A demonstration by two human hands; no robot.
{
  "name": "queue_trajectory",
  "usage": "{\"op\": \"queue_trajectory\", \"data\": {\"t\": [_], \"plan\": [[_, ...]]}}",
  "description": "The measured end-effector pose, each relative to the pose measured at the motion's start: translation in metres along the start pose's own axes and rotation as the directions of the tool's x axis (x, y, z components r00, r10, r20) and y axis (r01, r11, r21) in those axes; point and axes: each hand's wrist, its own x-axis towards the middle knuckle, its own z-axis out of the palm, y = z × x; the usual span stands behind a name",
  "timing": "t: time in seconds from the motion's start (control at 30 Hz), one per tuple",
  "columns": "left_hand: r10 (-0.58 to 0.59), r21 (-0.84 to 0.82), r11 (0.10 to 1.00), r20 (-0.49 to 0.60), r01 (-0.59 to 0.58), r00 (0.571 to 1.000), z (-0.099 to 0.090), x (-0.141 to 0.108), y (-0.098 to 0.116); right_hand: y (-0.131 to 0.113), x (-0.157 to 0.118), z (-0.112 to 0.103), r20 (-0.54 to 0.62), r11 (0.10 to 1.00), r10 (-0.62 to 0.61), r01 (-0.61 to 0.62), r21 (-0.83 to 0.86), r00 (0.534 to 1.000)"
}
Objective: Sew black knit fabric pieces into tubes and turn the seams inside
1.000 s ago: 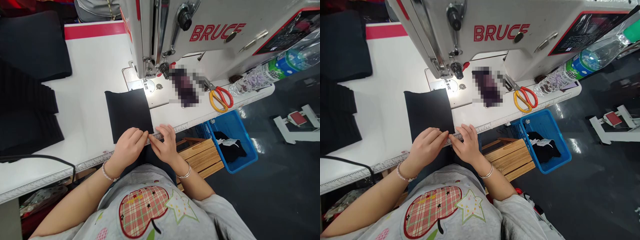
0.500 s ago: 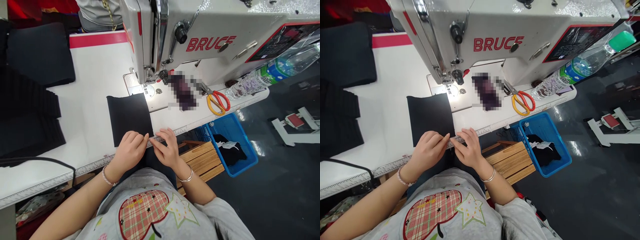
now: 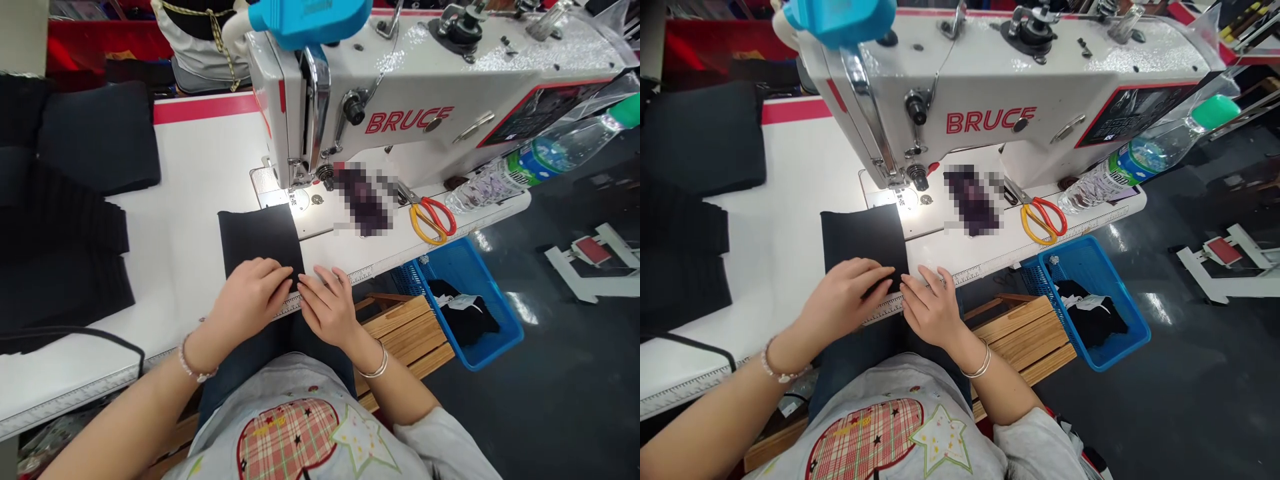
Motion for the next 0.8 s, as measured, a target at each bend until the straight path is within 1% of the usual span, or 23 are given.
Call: {"op": "queue_trajectory", "data": {"t": [0.13, 0.2, 0.23, 0.3, 0.4, 0.5, 0.63, 0.73, 0.8], "plan": [[-0.12, 0.034, 0.992, -0.069, 0.123, 0.99, -0.006, 0.031, -0.029, 0.002, 0.0, 0.001, -0.009, 1.0, -0.026, 0.026, -0.012, 1.0], [-0.185, 0.035, 0.982, -0.08, 0.188, 0.98, -0.007, 0.048, -0.043, 0.003, 0.001, 0.002, -0.025, 0.999, -0.041, 0.04, -0.02, 0.999], [-0.219, 0.034, 0.975, -0.075, 0.222, 0.973, -0.007, 0.056, -0.049, 0.004, 0.002, 0.002, -0.034, 0.998, -0.051, 0.05, -0.026, 0.998], [-0.288, -0.018, 0.958, -0.019, 0.288, 0.957, -0.008, 0.07, -0.059, 0.007, 0.004, 0.002, -0.047, 0.997, -0.073, 0.071, -0.038, 0.996], [-0.372, -0.088, 0.923, 0.047, 0.375, 0.927, -0.009, 0.085, -0.067, 0.01, 0.009, 0.0, -0.047, 0.993, -0.108, 0.105, -0.061, 0.993], [-0.432, -0.09, 0.894, 0.088, 0.439, 0.898, -0.009, 0.092, -0.069, 0.011, 0.016, -0.004, -0.033, 0.984, -0.155, 0.152, -0.091, 0.987], [-0.47, -0.111, 0.87, 0.112, 0.481, 0.876, -0.008, 0.093, -0.07, 0.012, 0.024, -0.01, 0.004, 0.958, -0.264, 0.263, -0.116, 0.964], [-0.47, -0.143, 0.864, 0.113, 0.482, 0.876, -0.009, 0.092, -0.072, 0.014, 0.03, -0.011, 0.018, 0.929, -0.353, 0.353, -0.111, 0.935], [-0.445, -0.156, 0.876, 0.105, 0.457, 0.889, -0.011, 0.092, -0.073, 0.015, 0.033, -0.011, 0.021, 0.911, -0.397, 0.396, -0.114, 0.918]]}}
